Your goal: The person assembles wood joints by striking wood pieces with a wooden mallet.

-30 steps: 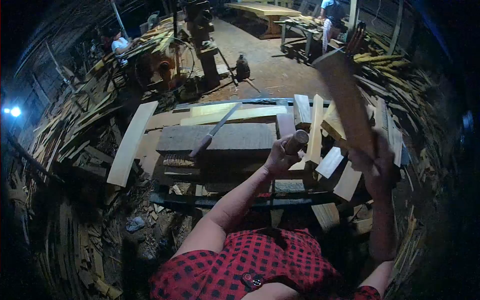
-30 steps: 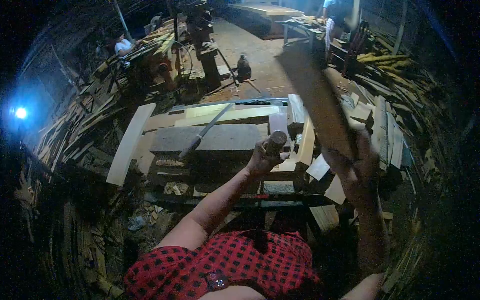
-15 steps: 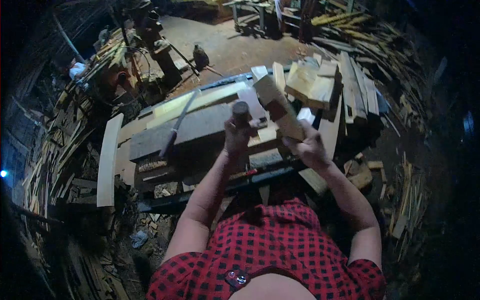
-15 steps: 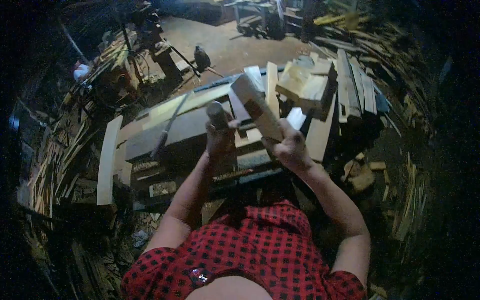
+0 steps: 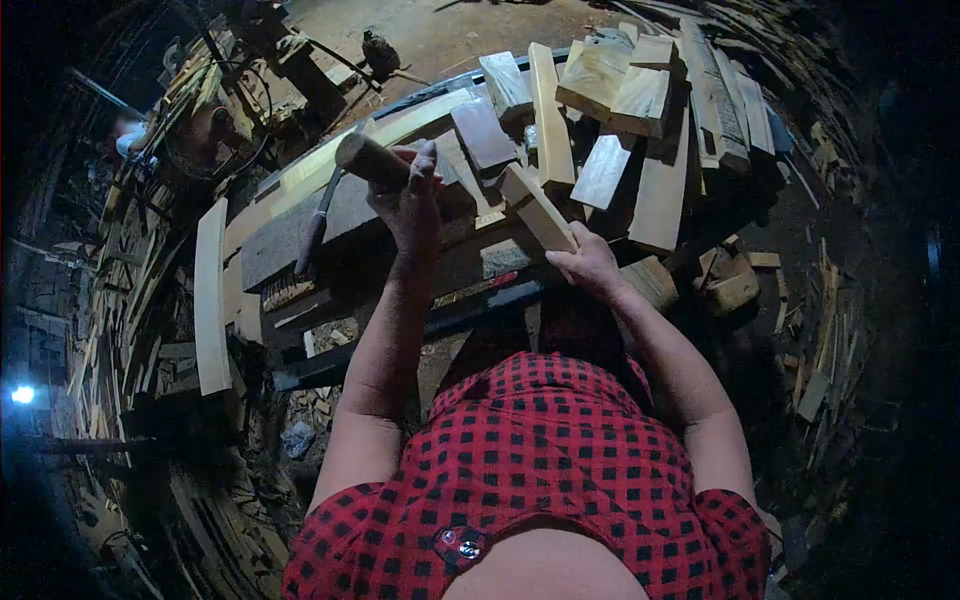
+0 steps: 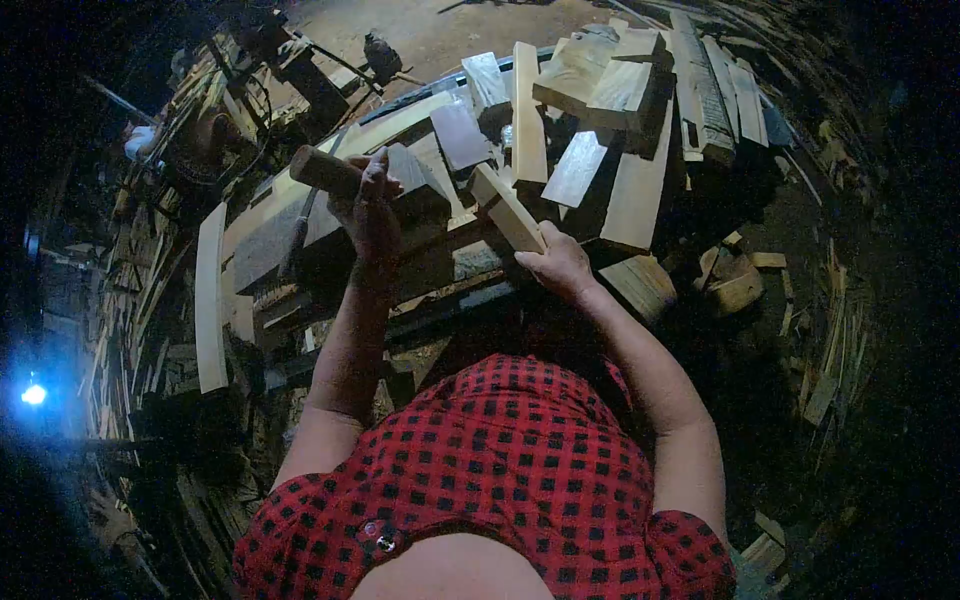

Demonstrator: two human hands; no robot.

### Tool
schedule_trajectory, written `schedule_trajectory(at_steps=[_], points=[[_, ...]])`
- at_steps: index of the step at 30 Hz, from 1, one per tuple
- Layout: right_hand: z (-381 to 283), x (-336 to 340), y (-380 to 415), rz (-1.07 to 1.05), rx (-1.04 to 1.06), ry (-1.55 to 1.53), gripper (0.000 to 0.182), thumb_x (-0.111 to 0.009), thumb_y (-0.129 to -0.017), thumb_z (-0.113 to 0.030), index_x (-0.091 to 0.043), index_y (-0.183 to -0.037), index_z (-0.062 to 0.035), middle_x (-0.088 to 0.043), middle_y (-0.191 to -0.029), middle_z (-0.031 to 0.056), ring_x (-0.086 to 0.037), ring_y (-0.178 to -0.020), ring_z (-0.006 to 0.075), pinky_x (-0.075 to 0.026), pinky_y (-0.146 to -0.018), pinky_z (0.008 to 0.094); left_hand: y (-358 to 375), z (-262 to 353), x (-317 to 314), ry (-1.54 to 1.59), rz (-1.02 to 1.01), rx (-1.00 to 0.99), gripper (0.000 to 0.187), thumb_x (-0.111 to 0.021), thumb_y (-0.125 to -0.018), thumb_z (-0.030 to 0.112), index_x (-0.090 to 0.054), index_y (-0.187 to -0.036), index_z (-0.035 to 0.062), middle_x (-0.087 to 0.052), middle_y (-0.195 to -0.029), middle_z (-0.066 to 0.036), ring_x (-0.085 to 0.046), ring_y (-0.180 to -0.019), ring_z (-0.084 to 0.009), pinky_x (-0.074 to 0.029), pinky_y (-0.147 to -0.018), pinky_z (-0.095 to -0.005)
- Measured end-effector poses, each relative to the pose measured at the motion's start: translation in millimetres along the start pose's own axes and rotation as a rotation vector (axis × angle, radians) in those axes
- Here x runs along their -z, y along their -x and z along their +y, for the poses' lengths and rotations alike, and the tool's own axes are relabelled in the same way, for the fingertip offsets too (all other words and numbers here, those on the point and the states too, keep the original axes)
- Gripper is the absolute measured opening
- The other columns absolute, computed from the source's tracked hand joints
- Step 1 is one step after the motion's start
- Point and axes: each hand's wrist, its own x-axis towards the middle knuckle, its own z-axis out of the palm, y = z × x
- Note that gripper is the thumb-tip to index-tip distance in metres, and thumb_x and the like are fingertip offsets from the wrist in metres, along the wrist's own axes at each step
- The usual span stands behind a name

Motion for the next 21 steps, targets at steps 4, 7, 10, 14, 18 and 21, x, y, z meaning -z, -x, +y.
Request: schedule_trajectory(at_steps=[4, 7, 10, 14, 18, 21], points=[[1, -2, -2, 0.013, -0.006, 0.015, 0.045, -0.066, -0.069, -0.038, -0.049, -0.09, -0.0023, -0.059, -0.08, 0.0204, -0.059, -0.077, 0.0352, -0.044, -0.066, 0.0422, -2, -6, -3, -0.073, -0.081, -0.03, 0.018, -0.069, -0.075, 0.016, -0.055, -0.078, 0.0049, -0.055, -0.065, -0.001, -0.052, -0.056, -0.0078, -0.044, -0.052, -0.0232], [2, -2, -1, 0.028, -0.001, 0.015, 0.045, -0.066, -0.069, -0.037, -0.049, -0.091, -0.0023, -0.059, -0.079, 0.0203, -0.059, -0.077, 0.0354, -0.045, -0.066, 0.0424, -3, -19, -5, -0.02, -0.068, -0.014, 0.018, -0.07, -0.075, 0.015, -0.055, -0.077, 0.0048, -0.054, -0.066, 0.0, -0.051, -0.056, -0.0073, -0.042, -0.053, -0.0232], [6, -4, -3, 0.025, 0.009, -0.001, 0.046, -0.065, -0.069, -0.04, -0.048, -0.09, -0.0032, -0.059, -0.078, 0.022, -0.059, -0.078, 0.0392, -0.045, -0.066, 0.0452, -5, -25, -2, -0.034, -0.062, -0.004, 0.017, -0.07, -0.075, 0.014, -0.055, -0.078, 0.0062, -0.055, -0.065, -0.001, -0.054, -0.053, -0.0095, -0.046, -0.052, -0.0244], [16, -6, -8, -0.007, 0.041, -0.164, 0.041, -0.067, -0.069, -0.033, -0.051, -0.089, -0.0016, -0.059, -0.073, 0.0178, -0.06, -0.073, 0.034, -0.046, -0.063, 0.0418, -5, -25, -3, -0.094, -0.075, -0.089, 0.017, -0.07, -0.075, 0.015, -0.055, -0.077, 0.0065, -0.055, -0.065, -0.001, -0.054, -0.053, -0.0097, -0.046, -0.051, -0.0247], [-70, 36, 4, 0.157, 0.221, -0.404, 0.033, -0.067, -0.068, -0.016, -0.054, -0.093, 0.0021, -0.06, -0.08, 0.0107, -0.058, -0.076, 0.019, -0.047, -0.066, 0.034, -2, -25, -11, -0.031, -0.095, -0.118, 0.017, -0.069, -0.076, 0.015, -0.054, -0.076, 0.007, -0.054, -0.065, 0.0, -0.052, -0.056, -0.0084, -0.044, -0.052, -0.0237], [-142, 81, 16, 0.288, 0.452, -0.709, 0.028, -0.062, -0.074, -0.006, -0.054, -0.101, -0.0003, -0.061, -0.09, 0.0111, -0.059, -0.076, 0.0176, -0.05, -0.069, 0.0309, 1, -29, -14, -0.074, -0.21, -0.053, 0.018, -0.069, -0.076, 0.014, -0.052, -0.078, 0.0066, -0.052, -0.067, 0.001, -0.048, -0.059, -0.0086, -0.042, -0.054, -0.0246]])
